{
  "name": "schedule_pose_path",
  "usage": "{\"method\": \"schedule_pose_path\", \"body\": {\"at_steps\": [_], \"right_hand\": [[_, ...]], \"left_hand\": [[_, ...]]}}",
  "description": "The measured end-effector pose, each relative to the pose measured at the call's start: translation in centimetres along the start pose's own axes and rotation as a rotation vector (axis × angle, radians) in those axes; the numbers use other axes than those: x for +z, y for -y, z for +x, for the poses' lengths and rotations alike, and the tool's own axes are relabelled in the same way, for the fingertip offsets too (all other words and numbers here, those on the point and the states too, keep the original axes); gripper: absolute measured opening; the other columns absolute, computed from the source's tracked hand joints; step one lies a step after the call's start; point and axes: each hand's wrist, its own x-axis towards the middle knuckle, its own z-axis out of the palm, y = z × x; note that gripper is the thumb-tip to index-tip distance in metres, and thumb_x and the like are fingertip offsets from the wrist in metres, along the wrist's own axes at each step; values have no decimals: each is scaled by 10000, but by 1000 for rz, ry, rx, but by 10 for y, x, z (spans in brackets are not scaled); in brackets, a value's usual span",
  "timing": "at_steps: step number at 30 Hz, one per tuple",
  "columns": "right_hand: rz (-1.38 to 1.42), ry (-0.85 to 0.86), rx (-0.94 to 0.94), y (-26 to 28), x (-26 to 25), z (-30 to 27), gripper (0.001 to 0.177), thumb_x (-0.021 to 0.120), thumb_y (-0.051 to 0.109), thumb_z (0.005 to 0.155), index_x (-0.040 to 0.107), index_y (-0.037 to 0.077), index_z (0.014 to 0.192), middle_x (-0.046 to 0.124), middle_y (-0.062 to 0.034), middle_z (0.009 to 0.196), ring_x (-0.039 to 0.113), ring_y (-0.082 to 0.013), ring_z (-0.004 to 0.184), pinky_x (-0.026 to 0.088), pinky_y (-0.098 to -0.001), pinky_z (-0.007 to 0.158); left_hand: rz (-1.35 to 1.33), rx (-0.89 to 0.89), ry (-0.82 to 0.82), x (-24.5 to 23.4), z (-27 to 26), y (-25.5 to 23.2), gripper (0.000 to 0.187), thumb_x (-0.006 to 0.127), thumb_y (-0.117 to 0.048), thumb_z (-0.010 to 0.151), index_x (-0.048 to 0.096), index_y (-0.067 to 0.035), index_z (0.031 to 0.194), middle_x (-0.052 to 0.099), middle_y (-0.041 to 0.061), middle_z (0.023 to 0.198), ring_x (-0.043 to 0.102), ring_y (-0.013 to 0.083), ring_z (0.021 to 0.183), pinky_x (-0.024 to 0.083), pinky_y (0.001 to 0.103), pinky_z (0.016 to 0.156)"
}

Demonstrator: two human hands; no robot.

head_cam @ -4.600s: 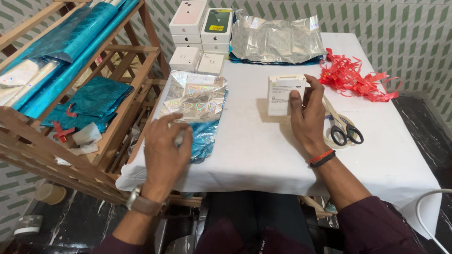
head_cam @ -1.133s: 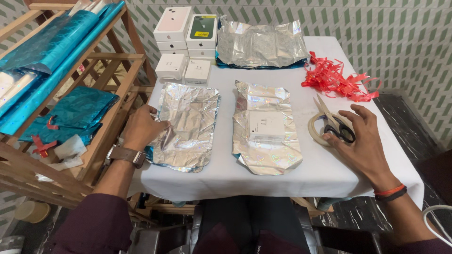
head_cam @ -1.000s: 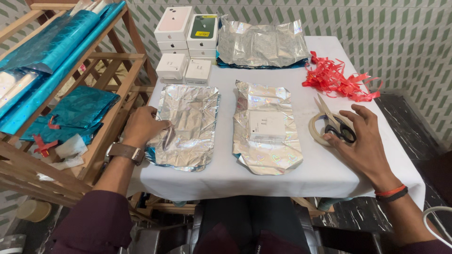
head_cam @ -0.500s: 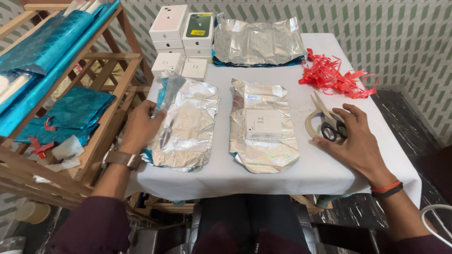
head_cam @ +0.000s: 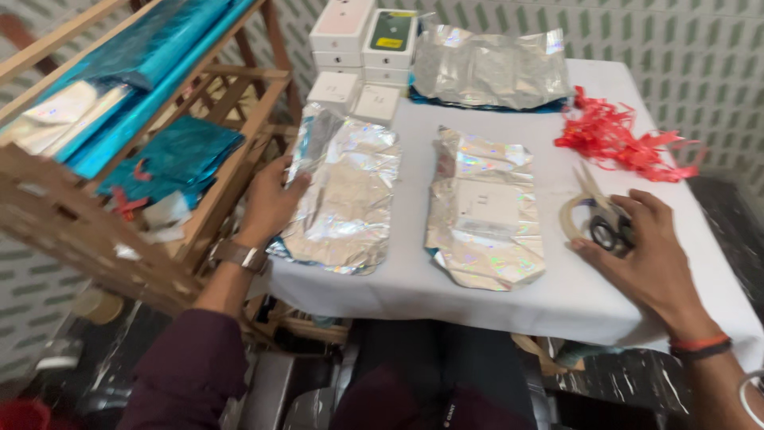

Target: The person wraps a small white box with blue metallic wrapping paper at a table. They place the box on a cut piece of paper, fold the paper over the box, press the folds flat, and use tape and scissors to secure the paper as they fold the ends closed.

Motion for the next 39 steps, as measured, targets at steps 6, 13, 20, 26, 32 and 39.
{"method": "schedule_pose_path", "body": {"at_steps": [6,13,20,26,32,39], "right_hand": [[-44,-14,-48,-9,4,0,827,859,433,730,610,10,1396,481,-238,1499,618,-389,1206,547,-441,955],[-73,-21,-98,-19,8,0,845,862,439,735,606,-18,1397,481,-250,1495,574,-403,1299,540,-441,984],[-69,-3,-62,-17,9,2,856,858,436,723,605,-15,1404,464,-259,1518,572,-405,1290,543,-444,966],[1,-2,-66,-9,8,2,836,837,426,732,578,-11,1397,452,-252,1511,580,-403,1257,532,-442,990],[50,13,-45,0,-1,2,823,826,425,750,551,-11,1391,440,-239,1488,576,-401,1252,534,-437,960],[68,32,12,10,-5,3,827,823,417,746,535,-6,1395,421,-233,1491,586,-385,1230,537,-429,950]], "left_hand": [[-277,-188,-162,-24,-13,32,350,701,-163,946,654,76,1198,764,104,1003,690,117,836,534,258,725],[-465,-467,-552,-47,0,114,221,763,-134,929,670,61,973,672,47,844,587,120,694,456,287,610],[-626,-413,-692,-52,2,129,176,747,-101,922,657,33,992,686,41,868,646,116,732,510,263,651],[-638,-358,-429,-54,-12,41,195,720,-158,984,667,-4,1092,680,15,930,584,82,761,464,250,666],[-697,-151,-217,-32,-10,-56,208,685,-122,1003,626,6,1156,723,48,1064,659,79,900,534,229,807],[-578,31,-47,50,97,-91,268,690,-92,961,608,35,1183,737,93,1052,692,101,886,563,252,785]]}}
